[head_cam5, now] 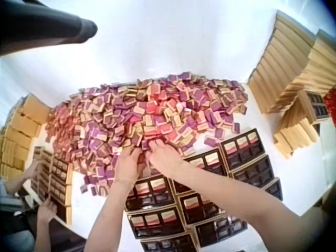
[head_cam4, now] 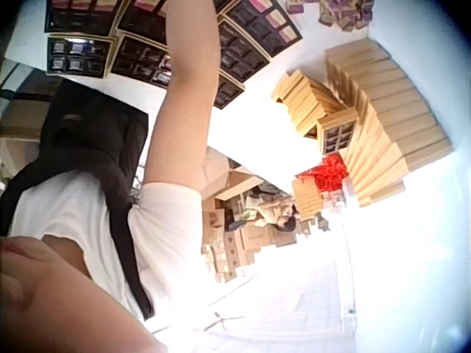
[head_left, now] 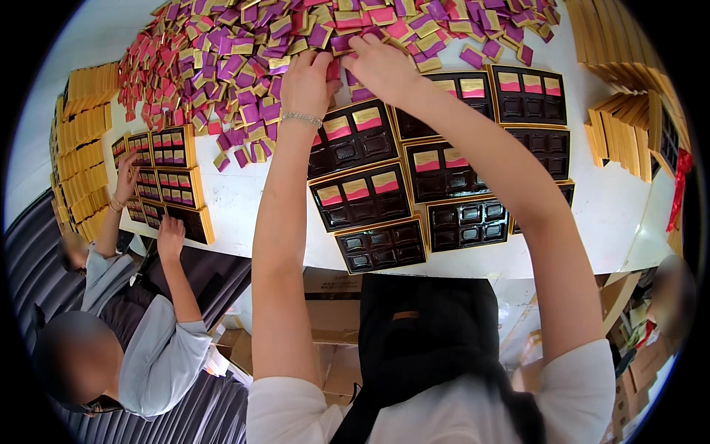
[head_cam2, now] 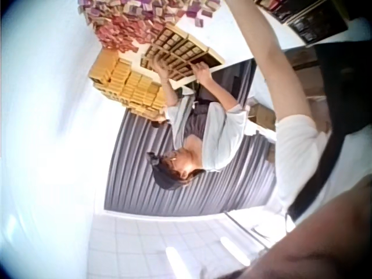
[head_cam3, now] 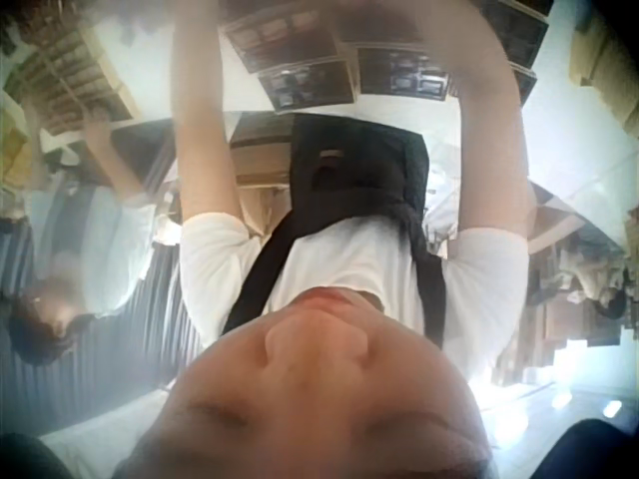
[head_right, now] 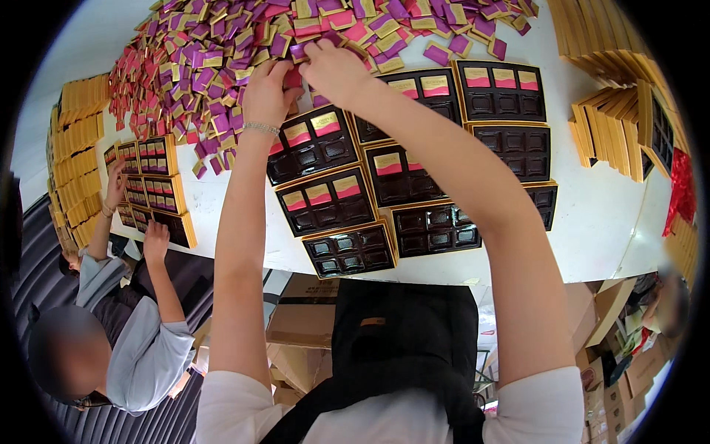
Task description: The person assembles small rectangular trays by placing colorful square items into compartments. They repeatedly pick up items from a large pile, arrange them into the tray slots, and stack completed trays. The person also handles clear plastic bags and cardboard boxes during the process.
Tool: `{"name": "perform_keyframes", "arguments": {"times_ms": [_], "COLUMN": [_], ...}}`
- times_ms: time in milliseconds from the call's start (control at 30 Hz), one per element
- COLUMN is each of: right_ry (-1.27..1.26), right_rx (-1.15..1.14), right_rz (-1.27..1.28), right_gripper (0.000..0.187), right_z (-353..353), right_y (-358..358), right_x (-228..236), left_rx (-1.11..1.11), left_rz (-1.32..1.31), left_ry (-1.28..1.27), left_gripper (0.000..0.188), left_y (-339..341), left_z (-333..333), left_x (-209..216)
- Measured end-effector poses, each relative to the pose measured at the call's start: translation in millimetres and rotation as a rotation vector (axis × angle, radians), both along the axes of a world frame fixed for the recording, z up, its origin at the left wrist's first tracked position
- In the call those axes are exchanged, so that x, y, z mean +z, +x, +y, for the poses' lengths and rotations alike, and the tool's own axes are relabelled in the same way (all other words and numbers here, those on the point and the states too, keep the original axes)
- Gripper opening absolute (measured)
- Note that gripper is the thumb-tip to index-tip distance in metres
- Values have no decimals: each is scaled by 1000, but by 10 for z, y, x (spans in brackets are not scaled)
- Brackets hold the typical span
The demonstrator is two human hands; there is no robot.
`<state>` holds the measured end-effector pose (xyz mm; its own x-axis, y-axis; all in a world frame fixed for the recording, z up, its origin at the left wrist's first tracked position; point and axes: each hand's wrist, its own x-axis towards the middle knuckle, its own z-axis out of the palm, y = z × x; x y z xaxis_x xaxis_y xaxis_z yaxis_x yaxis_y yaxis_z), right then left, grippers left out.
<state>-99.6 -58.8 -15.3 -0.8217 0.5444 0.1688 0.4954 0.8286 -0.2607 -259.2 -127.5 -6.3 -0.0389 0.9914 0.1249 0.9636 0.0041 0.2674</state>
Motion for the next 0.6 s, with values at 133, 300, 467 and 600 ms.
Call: {"name": "perform_keyframes", "arguments": {"times_ms": [133, 300, 467, 600], "right_ry": [74, -487, -1041, -1171], "right_rx": [108, -136, -346, -428], "right_rz": [-26, 270, 586, 704], "right_gripper": [19, 22, 25, 26], "right_z": [149, 194, 193, 14], "right_y": [47, 126, 511, 1208], "right_x": [-37, 21, -13, 334], "left_rx": [-98, 207, 454, 331], "left_rz": [126, -347, -1214, -1480], "left_ry": [7, 5, -67, -154], "left_gripper": [34, 24, 29, 31], "left_y": [-105, -112, 164, 749], "left_z": [2, -63, -23, -83], "left_x": [-30, 15, 111, 294]}}
